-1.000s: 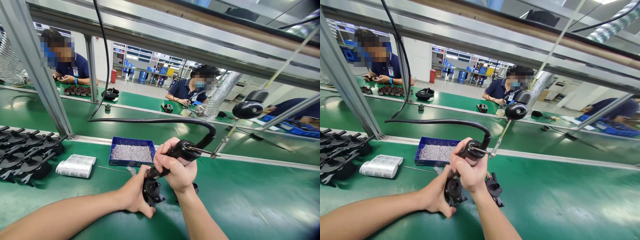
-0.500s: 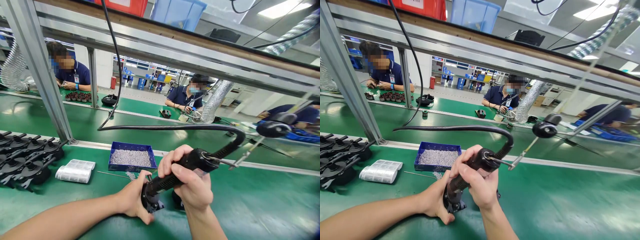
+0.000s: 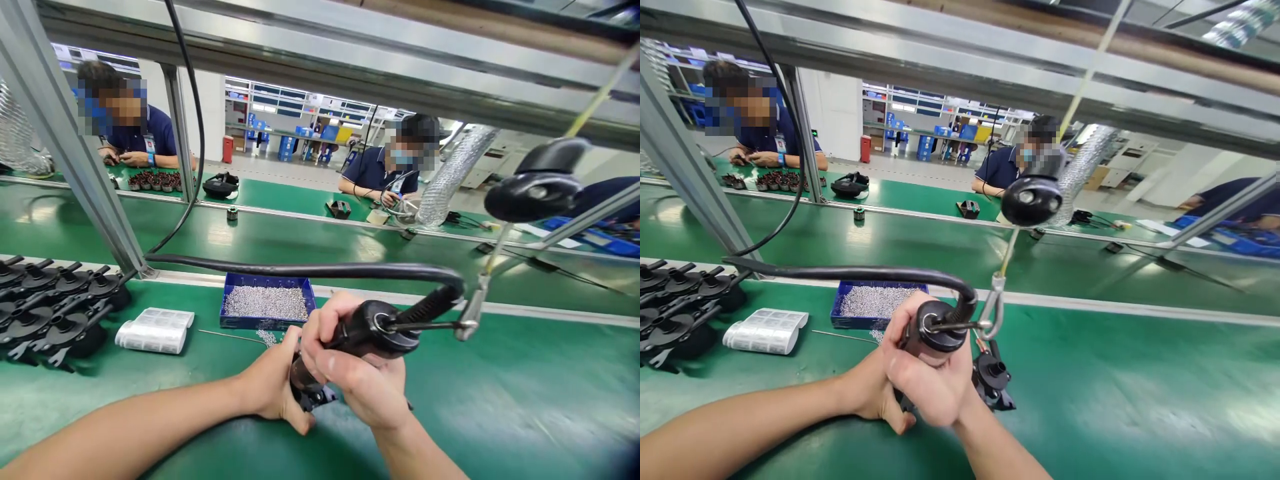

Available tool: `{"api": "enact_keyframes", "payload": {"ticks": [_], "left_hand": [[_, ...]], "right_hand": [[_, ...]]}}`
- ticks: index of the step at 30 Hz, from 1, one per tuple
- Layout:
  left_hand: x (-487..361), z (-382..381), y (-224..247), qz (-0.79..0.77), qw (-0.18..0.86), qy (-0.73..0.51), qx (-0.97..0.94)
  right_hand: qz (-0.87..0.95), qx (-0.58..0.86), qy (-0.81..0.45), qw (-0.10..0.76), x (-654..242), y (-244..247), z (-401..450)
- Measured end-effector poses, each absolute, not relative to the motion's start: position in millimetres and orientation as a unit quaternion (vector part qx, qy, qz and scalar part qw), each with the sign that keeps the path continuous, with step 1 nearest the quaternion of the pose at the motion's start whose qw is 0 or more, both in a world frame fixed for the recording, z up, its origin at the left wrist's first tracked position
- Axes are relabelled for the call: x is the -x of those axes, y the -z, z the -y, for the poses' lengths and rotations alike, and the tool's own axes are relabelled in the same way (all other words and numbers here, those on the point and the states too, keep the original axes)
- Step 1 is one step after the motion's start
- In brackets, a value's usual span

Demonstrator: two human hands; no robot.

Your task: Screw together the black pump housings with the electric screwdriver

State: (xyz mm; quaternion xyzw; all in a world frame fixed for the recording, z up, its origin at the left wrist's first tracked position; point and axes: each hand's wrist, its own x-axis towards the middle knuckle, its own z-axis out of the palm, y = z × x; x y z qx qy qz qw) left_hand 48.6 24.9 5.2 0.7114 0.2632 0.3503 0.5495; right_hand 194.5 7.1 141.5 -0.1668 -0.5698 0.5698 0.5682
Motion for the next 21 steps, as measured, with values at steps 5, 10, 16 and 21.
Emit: {"api": "enact_keyframes", "payload": {"ticks": [5, 10, 16, 21], "left_hand": [[-47.4, -20.7, -7.3, -0.278, 0.567, -0.339, -0.697], [-49.3, -17.7, -3.8, -0.305, 0.569, -0.338, -0.685], [-47.3, -18.6, -2.9, -0.301, 0.554, -0.352, -0.692], [-48.0, -18.4, 2.2, -0.313, 0.557, -0.339, -0.691]], "right_hand": [[0.573, 0.188, -0.538, 0.590, -188.4, -142.7, -4.9], [0.533, 0.181, -0.580, 0.589, -185.3, -147.1, -13.5], [0.540, 0.156, -0.507, 0.653, -201.7, -152.9, -27.5], [0.559, 0.178, -0.492, 0.644, -211.0, -145.0, -38.2]]}}
